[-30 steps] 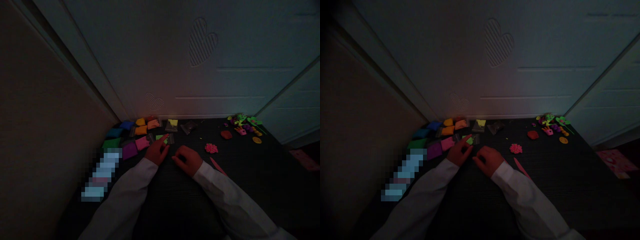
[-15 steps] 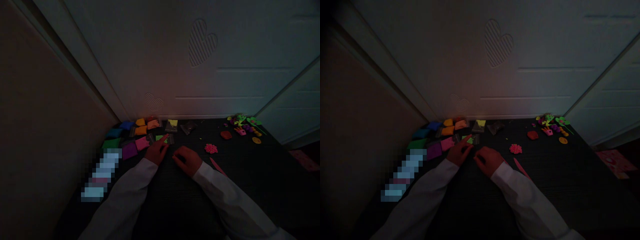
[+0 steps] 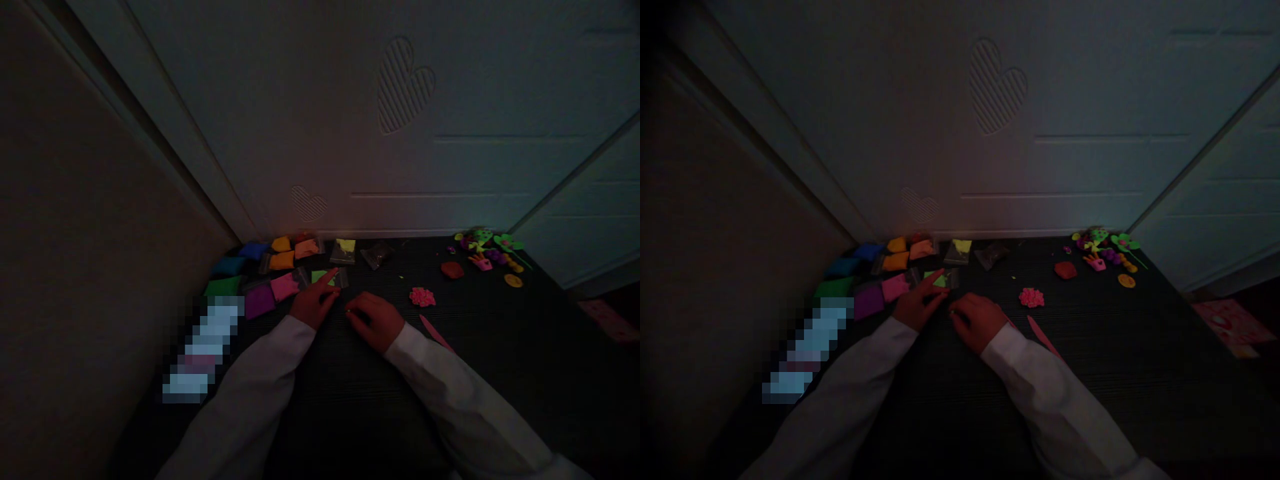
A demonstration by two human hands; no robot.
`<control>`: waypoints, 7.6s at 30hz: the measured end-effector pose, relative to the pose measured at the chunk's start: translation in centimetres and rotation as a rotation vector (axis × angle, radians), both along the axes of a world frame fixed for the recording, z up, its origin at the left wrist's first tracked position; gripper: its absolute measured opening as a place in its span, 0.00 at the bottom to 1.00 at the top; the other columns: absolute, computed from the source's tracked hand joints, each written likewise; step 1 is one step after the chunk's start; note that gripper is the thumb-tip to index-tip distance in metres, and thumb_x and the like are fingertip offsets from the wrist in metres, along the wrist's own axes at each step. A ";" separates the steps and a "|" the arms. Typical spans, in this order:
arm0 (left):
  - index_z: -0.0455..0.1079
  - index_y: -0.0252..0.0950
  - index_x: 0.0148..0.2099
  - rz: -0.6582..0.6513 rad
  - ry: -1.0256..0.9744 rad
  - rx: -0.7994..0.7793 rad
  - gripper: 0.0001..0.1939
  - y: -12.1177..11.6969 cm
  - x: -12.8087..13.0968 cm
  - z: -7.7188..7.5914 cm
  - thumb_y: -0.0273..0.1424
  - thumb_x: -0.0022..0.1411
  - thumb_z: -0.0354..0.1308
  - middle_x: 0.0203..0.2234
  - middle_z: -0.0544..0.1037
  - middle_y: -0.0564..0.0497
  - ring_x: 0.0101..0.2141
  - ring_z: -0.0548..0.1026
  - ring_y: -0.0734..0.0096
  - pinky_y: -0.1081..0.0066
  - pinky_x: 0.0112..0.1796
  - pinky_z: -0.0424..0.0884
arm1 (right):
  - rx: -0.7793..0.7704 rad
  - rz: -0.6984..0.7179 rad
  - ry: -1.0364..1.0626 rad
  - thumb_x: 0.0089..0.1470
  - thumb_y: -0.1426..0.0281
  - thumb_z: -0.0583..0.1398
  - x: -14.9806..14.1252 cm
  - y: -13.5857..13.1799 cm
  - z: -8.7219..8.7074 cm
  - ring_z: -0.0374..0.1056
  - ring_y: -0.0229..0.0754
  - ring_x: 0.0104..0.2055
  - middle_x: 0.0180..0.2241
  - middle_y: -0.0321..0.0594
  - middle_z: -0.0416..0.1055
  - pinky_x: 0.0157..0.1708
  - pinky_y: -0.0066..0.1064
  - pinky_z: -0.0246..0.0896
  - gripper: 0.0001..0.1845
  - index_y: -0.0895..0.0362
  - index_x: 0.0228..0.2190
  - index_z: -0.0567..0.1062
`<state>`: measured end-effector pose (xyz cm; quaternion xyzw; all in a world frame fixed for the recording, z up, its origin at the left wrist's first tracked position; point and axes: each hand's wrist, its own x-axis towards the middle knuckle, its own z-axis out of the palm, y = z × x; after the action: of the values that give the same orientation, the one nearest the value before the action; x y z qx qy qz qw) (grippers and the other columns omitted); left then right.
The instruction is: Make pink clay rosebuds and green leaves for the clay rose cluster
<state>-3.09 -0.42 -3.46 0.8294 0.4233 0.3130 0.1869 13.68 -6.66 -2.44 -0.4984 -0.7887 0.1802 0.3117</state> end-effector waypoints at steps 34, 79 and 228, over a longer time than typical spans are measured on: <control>0.57 0.40 0.53 -0.015 0.002 0.081 0.22 0.0 -0.1 0.0 0.28 0.55 0.50 0.33 0.76 0.53 0.37 0.70 0.70 0.68 0.38 0.67 | -0.006 0.024 -0.016 0.49 0.70 0.54 -0.1 -0.1 0.4 0.62 0.36 0.32 0.30 0.37 0.65 0.33 0.28 0.57 0.07 0.56 0.33 0.68; 0.69 0.35 0.33 -0.090 0.092 0.203 0.08 0.6 -0.2 -0.3 0.32 0.56 0.50 0.27 0.74 0.50 0.33 0.69 0.70 0.67 0.37 0.65 | -0.016 0.024 -0.025 0.52 0.66 0.52 -0.1 -0.3 0.7 0.62 0.36 0.33 0.30 0.38 0.65 0.35 0.29 0.57 0.08 0.56 0.32 0.68; 0.71 0.38 0.35 -0.050 0.149 0.119 0.09 0.5 -0.3 0.0 0.30 0.53 0.51 0.30 0.76 0.53 0.34 0.68 0.69 0.64 0.37 0.59 | -0.016 0.251 -0.650 0.54 0.58 0.47 1.3 -4.2 1.3 0.58 0.41 0.31 0.27 0.36 0.66 0.35 0.38 0.43 0.21 0.47 0.48 0.62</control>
<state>-3.35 0.08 -3.44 0.8703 0.3959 0.2705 0.1129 15.00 -10.89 -1.14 -0.4311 -0.9005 0.0551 0.0158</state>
